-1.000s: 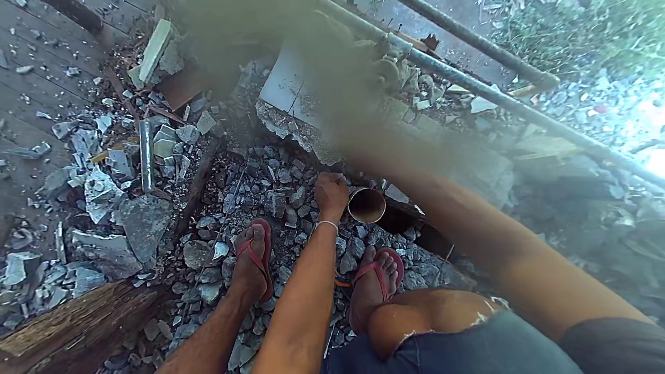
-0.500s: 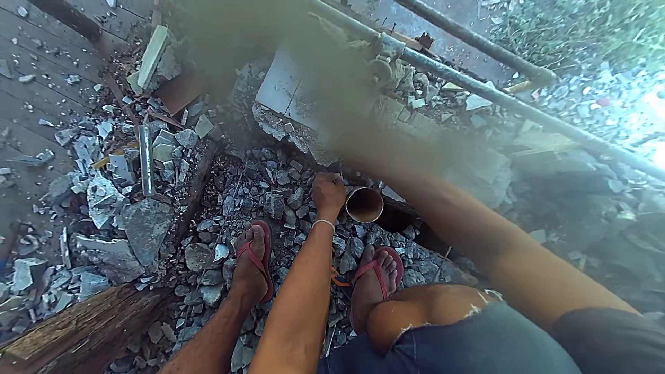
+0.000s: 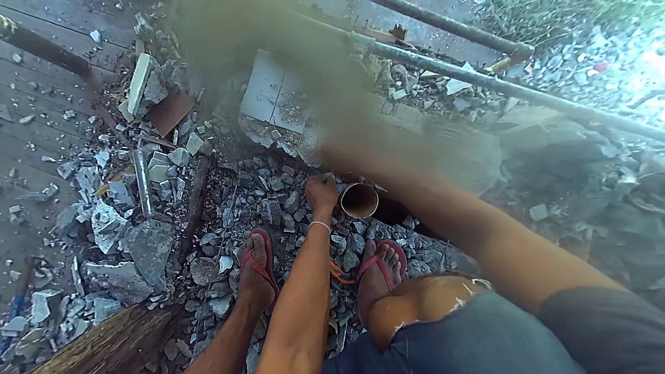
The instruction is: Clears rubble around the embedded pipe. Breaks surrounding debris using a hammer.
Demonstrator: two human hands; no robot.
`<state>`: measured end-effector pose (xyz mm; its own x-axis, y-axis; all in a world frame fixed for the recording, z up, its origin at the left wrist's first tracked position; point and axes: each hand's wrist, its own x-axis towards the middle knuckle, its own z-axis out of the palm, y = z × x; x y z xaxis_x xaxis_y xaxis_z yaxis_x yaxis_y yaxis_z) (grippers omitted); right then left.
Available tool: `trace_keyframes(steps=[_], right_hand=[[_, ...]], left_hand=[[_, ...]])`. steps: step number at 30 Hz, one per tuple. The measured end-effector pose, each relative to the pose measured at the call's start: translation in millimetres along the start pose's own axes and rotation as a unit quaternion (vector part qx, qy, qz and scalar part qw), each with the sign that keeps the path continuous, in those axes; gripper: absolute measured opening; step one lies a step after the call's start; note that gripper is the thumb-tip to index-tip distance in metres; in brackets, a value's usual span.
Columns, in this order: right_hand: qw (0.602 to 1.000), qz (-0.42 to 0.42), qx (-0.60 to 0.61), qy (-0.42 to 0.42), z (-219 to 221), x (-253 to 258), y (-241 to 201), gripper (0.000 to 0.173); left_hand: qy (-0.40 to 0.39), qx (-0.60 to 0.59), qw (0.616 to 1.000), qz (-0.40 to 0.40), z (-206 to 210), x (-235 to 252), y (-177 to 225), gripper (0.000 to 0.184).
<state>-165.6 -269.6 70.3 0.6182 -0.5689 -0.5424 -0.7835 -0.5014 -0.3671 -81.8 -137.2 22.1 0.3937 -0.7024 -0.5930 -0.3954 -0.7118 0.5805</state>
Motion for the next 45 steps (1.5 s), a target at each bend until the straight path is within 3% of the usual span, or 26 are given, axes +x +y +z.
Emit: trace_keyframes(steps=[5, 10, 16, 23, 25, 27, 29, 34, 41, 45], right_hand=[[0.995, 0.076, 0.037, 0.046, 23, -2, 15, 0.032], [0.990, 0.131, 0.042, 0.037, 18, -3, 3, 0.028], [0.999, 0.028, 0.003, 0.033, 32, -13, -43, 0.014], [0.999, 0.016, -0.005, 0.049, 48, -15, -40, 0.012], [0.994, 0.018, -0.023, 0.104, 65, -16, -42, 0.009], [0.990, 0.026, -0.029, 0.136, 71, -17, -46, 0.009], [0.988, 0.032, -0.021, 0.152, 82, -22, -50, 0.014], [0.984, 0.033, -0.016, 0.174, 105, -34, -45, 0.022], [0.982, 0.048, 0.005, 0.183, 120, -40, -44, 0.038], [0.982, 0.039, 0.031, 0.180, 138, -52, -45, 0.049]], left_hand=[[-0.018, -0.027, 0.999, -0.011, -5, -14, -5, 0.025], [-0.022, -0.027, 0.999, -0.019, -5, -13, -3, 0.026], [0.015, 0.017, 0.999, 0.038, -4, -8, -5, 0.020], [0.081, -0.120, 0.989, 0.004, -28, -29, -27, 0.034], [0.084, -0.067, 0.994, 0.036, -35, -21, -26, 0.039], [0.060, 0.074, 0.987, 0.126, -39, -10, -22, 0.037], [0.057, 0.207, 0.953, 0.214, -42, 2, -28, 0.036], [0.074, 0.293, 0.893, 0.334, -43, 13, -50, 0.037], [0.103, 0.423, 0.834, 0.340, -33, 16, -48, 0.038], [0.094, 0.429, 0.831, 0.342, -33, 15, -48, 0.039]])
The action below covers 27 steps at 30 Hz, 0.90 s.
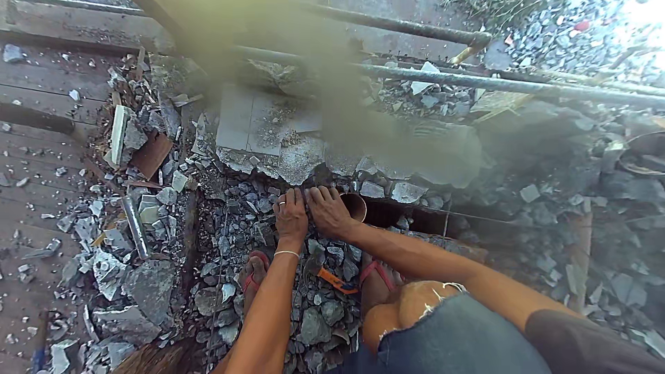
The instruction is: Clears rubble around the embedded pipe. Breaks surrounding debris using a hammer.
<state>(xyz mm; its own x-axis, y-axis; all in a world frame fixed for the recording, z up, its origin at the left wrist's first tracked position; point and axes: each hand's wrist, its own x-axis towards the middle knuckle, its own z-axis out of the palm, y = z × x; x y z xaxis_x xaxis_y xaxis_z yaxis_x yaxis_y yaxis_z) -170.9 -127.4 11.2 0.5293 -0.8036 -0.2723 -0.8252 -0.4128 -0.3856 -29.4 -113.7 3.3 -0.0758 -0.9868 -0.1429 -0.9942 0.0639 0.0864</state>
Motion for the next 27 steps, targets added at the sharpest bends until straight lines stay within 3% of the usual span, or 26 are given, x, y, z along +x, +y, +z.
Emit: trace_keyframes(steps=[5, 12, 19, 21, 24, 27], right_hand=[[0.995, -0.041, 0.041, 0.087, 20, -33, 10, 0.048], [0.997, -0.038, 0.053, 0.037, 19, -32, 18, 0.041], [0.990, -0.046, 0.125, 0.052, 11, -32, 29, 0.031], [0.982, -0.017, 0.176, 0.064, 2, -29, 28, 0.030], [0.963, 0.097, 0.250, 0.034, -25, -15, 26, 0.033], [0.961, 0.159, 0.227, 0.001, -40, 5, 36, 0.037]], left_hand=[[-0.046, -0.013, 0.998, -0.038, 5, 0, 12, 0.038], [-0.098, -0.008, 0.993, -0.063, -12, 24, 7, 0.028], [-0.079, -0.002, 0.996, -0.031, -10, 30, -6, 0.021], [-0.087, -0.004, 0.995, -0.044, -16, 33, -5, 0.021], [-0.085, -0.001, 0.995, -0.044, -18, 33, -4, 0.020], [-0.072, -0.010, 0.996, -0.051, -17, 25, 9, 0.017]])
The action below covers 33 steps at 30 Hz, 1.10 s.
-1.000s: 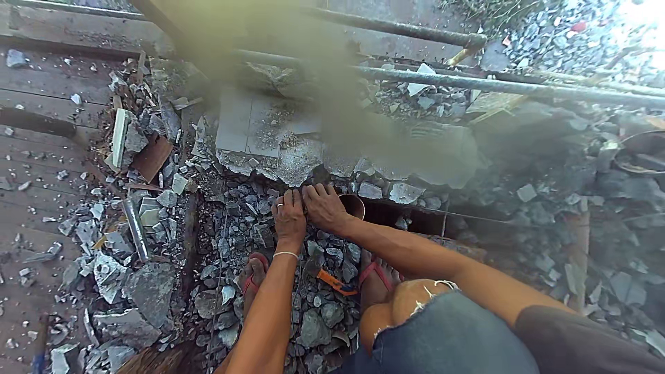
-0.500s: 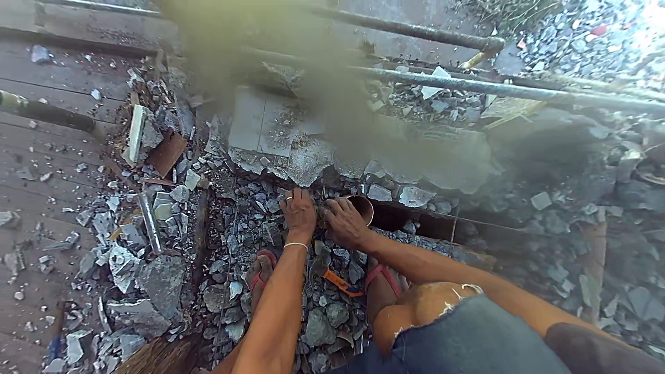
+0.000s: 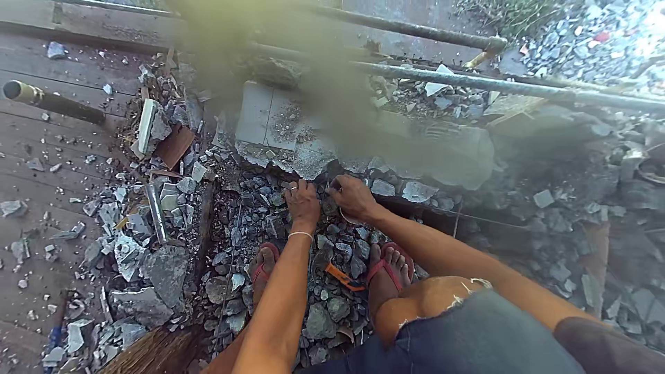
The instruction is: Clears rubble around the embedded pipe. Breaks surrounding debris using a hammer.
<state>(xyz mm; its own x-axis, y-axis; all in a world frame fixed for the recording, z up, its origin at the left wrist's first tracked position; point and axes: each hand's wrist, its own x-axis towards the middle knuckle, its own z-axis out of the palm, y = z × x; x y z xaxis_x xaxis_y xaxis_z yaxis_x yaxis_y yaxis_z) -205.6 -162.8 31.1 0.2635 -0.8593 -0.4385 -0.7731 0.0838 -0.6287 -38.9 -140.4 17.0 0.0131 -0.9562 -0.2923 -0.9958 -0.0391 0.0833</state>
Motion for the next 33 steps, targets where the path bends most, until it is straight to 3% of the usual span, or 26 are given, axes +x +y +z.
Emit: trace_keyframes(steps=[5, 10, 13, 17, 21, 29, 33], right_hand=[[0.993, 0.057, -0.051, -0.095, -3, 25, 3, 0.051], [0.993, 0.048, 0.040, -0.098, -6, 22, 11, 0.047], [0.984, 0.075, 0.116, -0.113, -5, 17, 15, 0.039], [0.987, 0.071, 0.087, -0.114, -4, 9, 14, 0.025], [0.987, 0.081, 0.069, -0.116, -5, 3, 13, 0.022], [0.984, 0.098, 0.117, -0.091, 2, -11, 23, 0.038], [0.980, 0.094, 0.105, -0.139, 4, -6, 17, 0.037]], left_hand=[[-0.030, -0.035, 0.996, -0.070, 9, -16, 27, 0.020], [-0.018, -0.061, 0.989, -0.136, 3, -26, 49, 0.021], [-0.069, -0.064, 0.982, -0.162, 0, -27, 58, 0.024], [-0.092, -0.078, 0.977, -0.176, -2, -25, 65, 0.026], [-0.105, -0.116, 0.967, -0.199, -6, -28, 81, 0.030], [-0.120, -0.261, 0.914, -0.286, -12, -21, 77, 0.027], [-0.114, -0.303, 0.909, -0.263, -9, -22, 47, 0.028]])
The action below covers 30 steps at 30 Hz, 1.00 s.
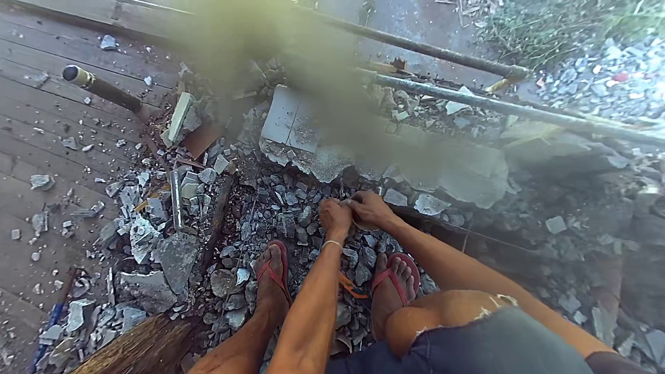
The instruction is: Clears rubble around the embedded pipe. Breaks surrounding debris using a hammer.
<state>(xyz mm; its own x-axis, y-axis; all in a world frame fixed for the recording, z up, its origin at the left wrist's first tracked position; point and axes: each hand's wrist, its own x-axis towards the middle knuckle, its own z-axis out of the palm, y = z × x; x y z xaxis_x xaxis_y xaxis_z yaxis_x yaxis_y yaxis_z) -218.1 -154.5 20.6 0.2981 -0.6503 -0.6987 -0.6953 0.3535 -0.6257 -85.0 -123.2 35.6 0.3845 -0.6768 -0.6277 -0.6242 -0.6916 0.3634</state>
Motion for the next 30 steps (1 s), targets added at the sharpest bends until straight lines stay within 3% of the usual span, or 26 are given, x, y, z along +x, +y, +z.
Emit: trace_keyframes(steps=[3, 9, 27, 30], right_hand=[[1.000, -0.002, 0.004, -0.029, -3, -3, 1, 0.035], [0.998, 0.028, 0.054, -0.007, -1, -6, 10, 0.030], [0.996, 0.013, 0.083, 0.016, -18, -10, -1, 0.026], [0.996, 0.010, 0.088, 0.018, -17, -9, 0, 0.026]], left_hand=[[-0.018, 0.050, 0.998, 0.028, -17, 6, -12, 0.028], [-0.051, 0.078, 0.995, 0.032, -38, 10, -26, 0.025], [-0.053, 0.103, 0.986, 0.123, -39, 28, -20, 0.023], [-0.077, 0.050, 0.990, 0.104, -43, 24, -18, 0.022]])
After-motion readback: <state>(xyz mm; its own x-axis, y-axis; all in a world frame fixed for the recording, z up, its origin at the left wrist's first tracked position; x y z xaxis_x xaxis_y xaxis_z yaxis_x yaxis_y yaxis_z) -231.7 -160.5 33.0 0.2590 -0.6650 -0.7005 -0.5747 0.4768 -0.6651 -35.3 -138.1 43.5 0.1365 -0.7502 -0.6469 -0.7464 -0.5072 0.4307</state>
